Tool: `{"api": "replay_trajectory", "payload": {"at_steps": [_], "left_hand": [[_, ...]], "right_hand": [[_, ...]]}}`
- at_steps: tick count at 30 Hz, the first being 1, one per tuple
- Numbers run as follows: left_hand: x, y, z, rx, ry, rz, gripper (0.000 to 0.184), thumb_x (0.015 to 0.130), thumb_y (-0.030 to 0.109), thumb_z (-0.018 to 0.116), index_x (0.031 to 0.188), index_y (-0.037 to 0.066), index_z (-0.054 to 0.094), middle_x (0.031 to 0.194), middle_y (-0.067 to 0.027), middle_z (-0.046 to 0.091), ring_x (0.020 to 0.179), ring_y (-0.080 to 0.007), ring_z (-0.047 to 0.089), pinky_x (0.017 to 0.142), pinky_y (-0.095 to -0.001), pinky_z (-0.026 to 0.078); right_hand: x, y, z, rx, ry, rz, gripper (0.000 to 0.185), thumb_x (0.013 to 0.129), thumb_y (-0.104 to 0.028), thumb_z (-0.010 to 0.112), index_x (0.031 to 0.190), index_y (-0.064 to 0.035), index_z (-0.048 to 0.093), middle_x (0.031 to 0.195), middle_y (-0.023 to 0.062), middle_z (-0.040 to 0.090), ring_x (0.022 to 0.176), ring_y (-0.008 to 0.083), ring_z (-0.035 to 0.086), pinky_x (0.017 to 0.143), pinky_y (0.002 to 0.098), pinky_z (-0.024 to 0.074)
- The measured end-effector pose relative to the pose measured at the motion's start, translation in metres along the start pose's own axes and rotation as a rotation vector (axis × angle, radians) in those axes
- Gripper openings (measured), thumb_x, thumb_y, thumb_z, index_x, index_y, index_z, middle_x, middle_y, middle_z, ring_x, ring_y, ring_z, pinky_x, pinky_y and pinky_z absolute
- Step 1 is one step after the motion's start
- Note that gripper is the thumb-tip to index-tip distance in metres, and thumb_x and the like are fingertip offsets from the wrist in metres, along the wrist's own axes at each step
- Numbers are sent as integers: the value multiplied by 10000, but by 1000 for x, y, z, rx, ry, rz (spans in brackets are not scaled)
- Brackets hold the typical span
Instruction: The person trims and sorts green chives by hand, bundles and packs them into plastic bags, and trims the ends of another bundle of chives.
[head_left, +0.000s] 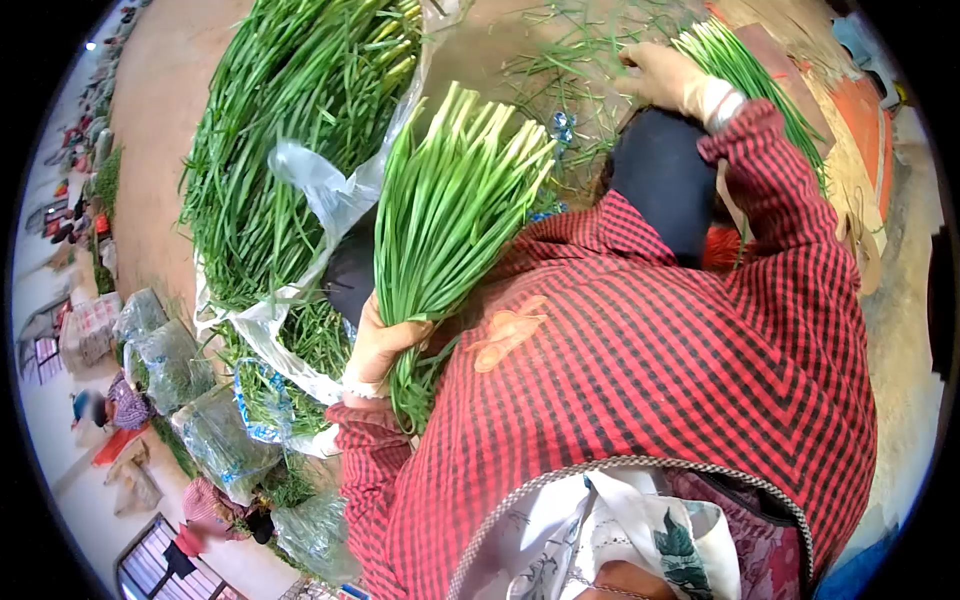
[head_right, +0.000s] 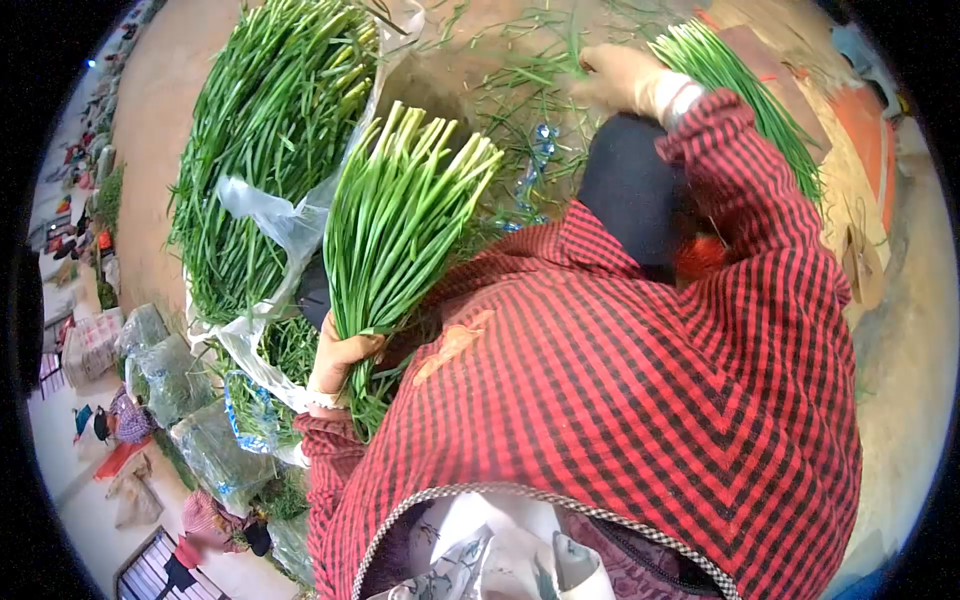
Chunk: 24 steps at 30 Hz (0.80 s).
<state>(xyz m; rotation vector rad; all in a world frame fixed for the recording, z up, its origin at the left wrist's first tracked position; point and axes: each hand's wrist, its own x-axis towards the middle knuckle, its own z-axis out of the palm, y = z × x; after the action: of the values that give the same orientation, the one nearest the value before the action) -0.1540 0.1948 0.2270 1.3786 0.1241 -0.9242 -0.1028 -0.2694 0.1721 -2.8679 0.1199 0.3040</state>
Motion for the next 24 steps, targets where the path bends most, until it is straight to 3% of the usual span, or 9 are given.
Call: {"api": "replay_trajectory", "payload": {"at_steps": [1, 3, 5, 6, 9, 15, 17, 21, 24], "left_hand": [[1, 2, 5, -67, 28, 4, 381, 688, -22, 672, 1055, 8, 572, 880, -44, 644, 678, -105, 576, 597, -226, 460], [7, 0, 9, -103, 17, 40, 365, 683, -25, 672, 1034, 7, 576, 851, -50, 640, 643, -108, 569, 570, -227, 458], [13, 0, 16, -71, 47, 57, 337, 677, -23, 673, 1003, 6, 591, 821, -55, 641, 642, -115, 581, 572, -234, 470], [16, -2, 19, -68, 67, 70, 335, 676, -16, 677, 1000, 3, 593, 823, -58, 643, 638, -118, 585, 567, -235, 473], [22, 0, 29, -44, 77, 81, 347, 672, 7, 697, 1002, -1, 594, 837, -63, 651, 645, -121, 594, 579, -236, 483], [27, -1, 34, -83, 35, 165, 356, 667, 22, 704, 1006, -5, 600, 854, -73, 660, 677, -122, 598, 620, -244, 483], [28, 2, 35, -67, 13, 154, 359, 665, 21, 701, 1011, -8, 607, 873, -80, 667, 681, -123, 601, 613, -243, 476], [24, 5, 35, -61, -9, 142, 349, 667, 13, 699, 1007, -5, 621, 893, -74, 674, 722, -129, 618, 656, -248, 489], [23, 4, 38, 2, -20, 120, 343, 678, -34, 674, 1014, -4, 616, 945, -69, 679, 782, -131, 631, 708, -267, 504]], "right_hand": [[-4, 4, 15, -56, 193, -105, 439, 881, -371, 609, 1129, -9, 587, 929, 141, 606, 863, 166, 593, 814, 254, 470], [-21, -37, -14, 751, 59, -81, 315, 897, -271, 615, 1091, -23, 610, 984, 78, 608, 935, 140, 577, 848, 247, 455], [-29, -63, -21, 880, 204, -276, 211, 910, -183, 603, 1055, -31, 626, 1014, 13, 593, 970, 111, 554, 868, 244, 446], [-33, -77, -26, 804, 372, -394, 171, 899, -154, 610, 1007, -24, 639, 1014, 19, 595, 967, 129, 561, 868, 251, 445], [-26, -97, -36, 761, 472, -544, 163, 886, -153, 620, 979, -21, 642, 1013, 41, 601, 965, 160, 572, 868, 266, 446], [-26, -100, -33, 578, 259, -486, 179, 852, -212, 655, 932, -53, 640, 1046, 85, 596, 1012, 222, 565, 898, 323, 438], [-28, -101, -21, 516, 545, -461, 187, 847, -228, 662, 927, -62, 634, 1053, 83, 594, 1049, 241, 549, 922, 321, 424], [-23, -91, -28, 940, 463, -421, 143, 862, -190, 652, 925, -64, 628, 1115, 60, 569, 1066, 202, 532, 938, 307, 408], [-23, -91, -45, 897, 442, -404, 116, 864, -176, 651, 902, -67, 644, 1133, 56, 560, 1061, 184, 531, 928, 302, 410]]}}
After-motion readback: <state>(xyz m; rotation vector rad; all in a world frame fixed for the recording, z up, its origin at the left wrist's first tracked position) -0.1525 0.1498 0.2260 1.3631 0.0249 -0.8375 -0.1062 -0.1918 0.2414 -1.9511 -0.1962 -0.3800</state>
